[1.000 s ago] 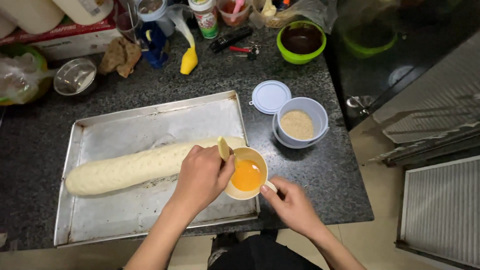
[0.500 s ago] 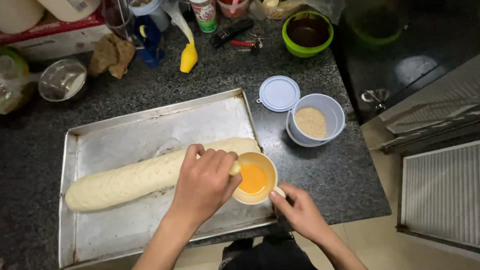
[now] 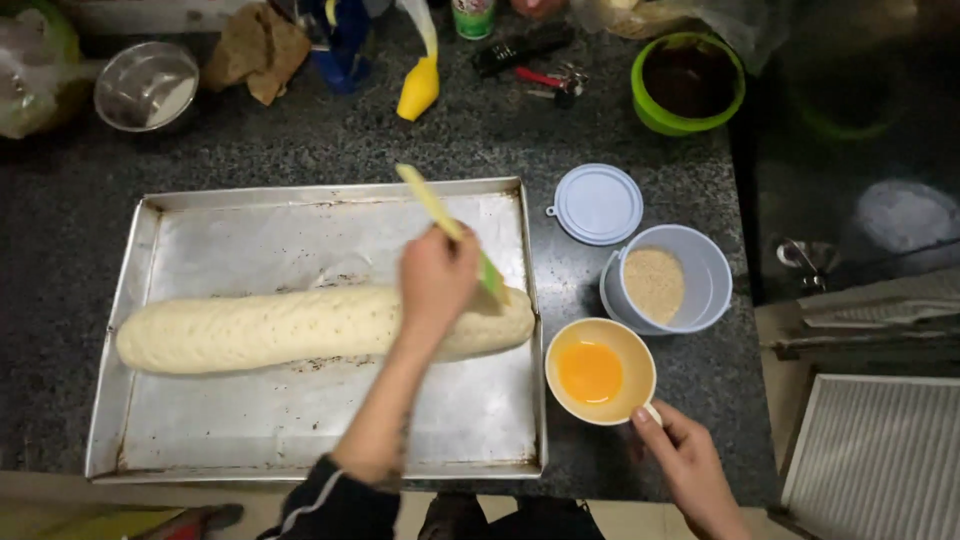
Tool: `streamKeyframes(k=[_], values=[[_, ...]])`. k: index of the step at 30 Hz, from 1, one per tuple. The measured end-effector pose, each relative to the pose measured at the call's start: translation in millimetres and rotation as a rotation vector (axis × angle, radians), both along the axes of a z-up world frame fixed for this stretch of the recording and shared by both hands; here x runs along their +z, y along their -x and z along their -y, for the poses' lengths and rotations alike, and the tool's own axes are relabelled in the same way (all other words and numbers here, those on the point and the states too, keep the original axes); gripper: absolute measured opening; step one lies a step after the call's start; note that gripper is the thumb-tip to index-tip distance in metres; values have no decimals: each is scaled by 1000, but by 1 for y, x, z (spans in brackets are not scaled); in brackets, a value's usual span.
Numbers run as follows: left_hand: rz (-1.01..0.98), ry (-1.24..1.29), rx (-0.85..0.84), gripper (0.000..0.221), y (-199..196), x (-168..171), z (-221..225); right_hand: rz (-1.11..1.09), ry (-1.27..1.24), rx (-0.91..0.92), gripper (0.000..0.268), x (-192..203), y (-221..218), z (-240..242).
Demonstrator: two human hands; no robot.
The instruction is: Brushing egg wash onto a long loaf of dough, poking holes, and sprinkling seeds before returning it to a rack.
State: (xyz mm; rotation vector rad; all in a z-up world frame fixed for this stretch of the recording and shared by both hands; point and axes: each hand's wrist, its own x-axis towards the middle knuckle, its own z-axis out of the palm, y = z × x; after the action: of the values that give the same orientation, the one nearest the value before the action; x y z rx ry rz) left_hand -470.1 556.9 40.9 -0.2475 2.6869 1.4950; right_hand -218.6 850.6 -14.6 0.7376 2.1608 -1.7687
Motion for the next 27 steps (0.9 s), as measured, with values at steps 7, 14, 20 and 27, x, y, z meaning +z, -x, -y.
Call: streamKeyframes(k=[7,14,20,27], values=[[84,290,99,24,27,-115,41,35,70,-34,44,-17,9,-22],[-156,458,202,46,8,-47,18,128,121,-51,44,-24,14,-34],[368,213,31,22,16,-58,26,-9,137,2,47,-27,19,-35],[-224,765,193,26,-8,-76,104,32,66,30,49,-13,17,-23]])
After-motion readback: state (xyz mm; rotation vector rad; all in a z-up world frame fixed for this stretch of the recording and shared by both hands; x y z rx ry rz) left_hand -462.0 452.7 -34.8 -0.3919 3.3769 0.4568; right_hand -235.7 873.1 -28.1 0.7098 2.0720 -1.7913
